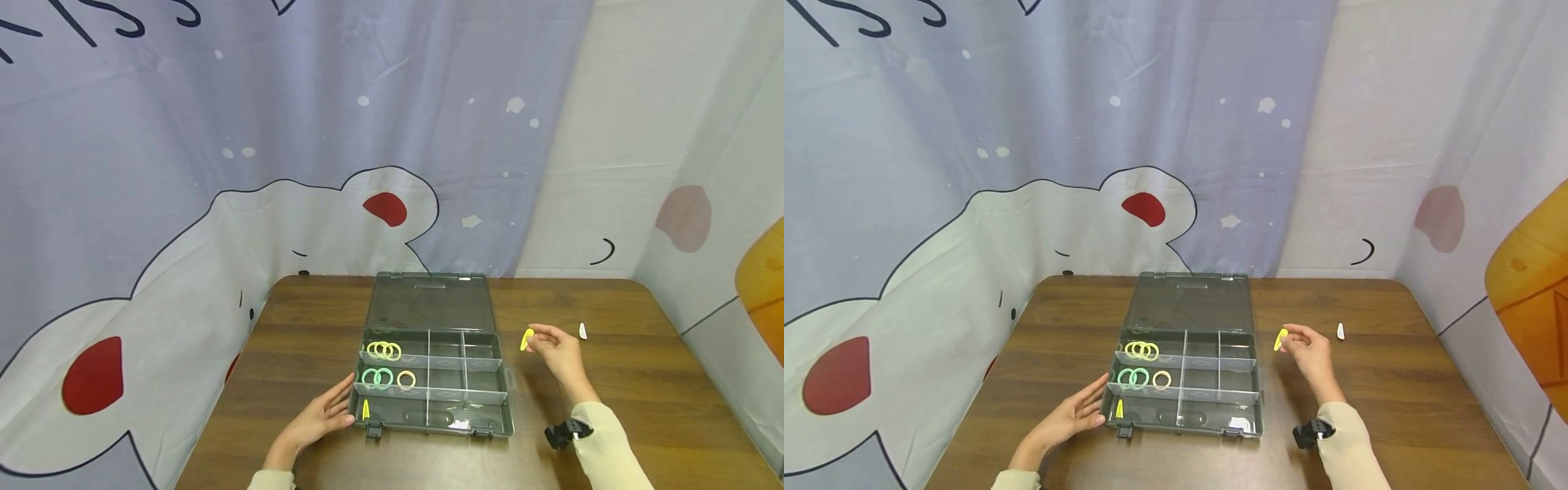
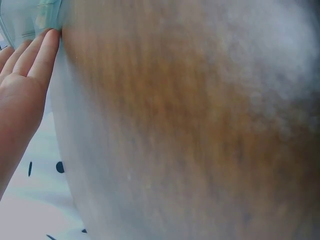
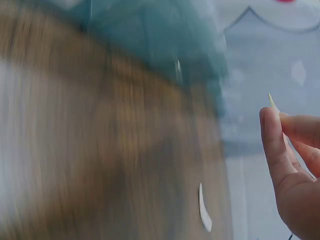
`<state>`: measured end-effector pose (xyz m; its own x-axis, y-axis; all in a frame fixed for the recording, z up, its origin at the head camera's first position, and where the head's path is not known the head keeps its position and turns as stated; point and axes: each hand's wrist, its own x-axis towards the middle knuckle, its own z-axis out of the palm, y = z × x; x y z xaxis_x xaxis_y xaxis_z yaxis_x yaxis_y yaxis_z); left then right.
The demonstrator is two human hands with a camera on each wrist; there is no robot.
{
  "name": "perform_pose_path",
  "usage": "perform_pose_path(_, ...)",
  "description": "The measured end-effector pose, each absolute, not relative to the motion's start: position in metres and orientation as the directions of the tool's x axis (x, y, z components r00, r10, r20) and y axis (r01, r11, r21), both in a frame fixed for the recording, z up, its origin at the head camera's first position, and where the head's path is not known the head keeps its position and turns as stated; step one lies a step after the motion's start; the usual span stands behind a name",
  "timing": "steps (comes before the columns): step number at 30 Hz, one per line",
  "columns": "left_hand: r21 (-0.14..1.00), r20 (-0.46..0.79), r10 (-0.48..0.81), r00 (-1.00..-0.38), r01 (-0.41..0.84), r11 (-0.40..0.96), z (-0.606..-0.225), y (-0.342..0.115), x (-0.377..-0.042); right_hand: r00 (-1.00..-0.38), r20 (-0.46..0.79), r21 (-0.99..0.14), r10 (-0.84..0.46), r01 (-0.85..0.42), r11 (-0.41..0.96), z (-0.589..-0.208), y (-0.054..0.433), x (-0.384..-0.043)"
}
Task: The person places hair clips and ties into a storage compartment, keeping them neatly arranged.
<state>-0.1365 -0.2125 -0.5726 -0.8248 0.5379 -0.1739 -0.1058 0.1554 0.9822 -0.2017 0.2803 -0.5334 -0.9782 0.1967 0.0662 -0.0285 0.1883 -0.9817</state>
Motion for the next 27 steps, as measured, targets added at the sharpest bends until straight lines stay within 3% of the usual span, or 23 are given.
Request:
perform_pose_path(15, 0.981, -0.182, 0.532, -0.827, -0.112, 0.161, -0.57, -0.211, -0.136, -0.998, -0.031, -0.999, 0.047, 0.03, -0.02, -0.521, 0.182, -0.206)
perform_pose_path(27, 0.981, -0.181, 0.529, -0.829, -0.111, 0.162, -0.574, -0.212, -0.137, -0.998, -0.028, -0.997, -0.064, 0.032, -0.071, -0.521, 0.114, -0.195)
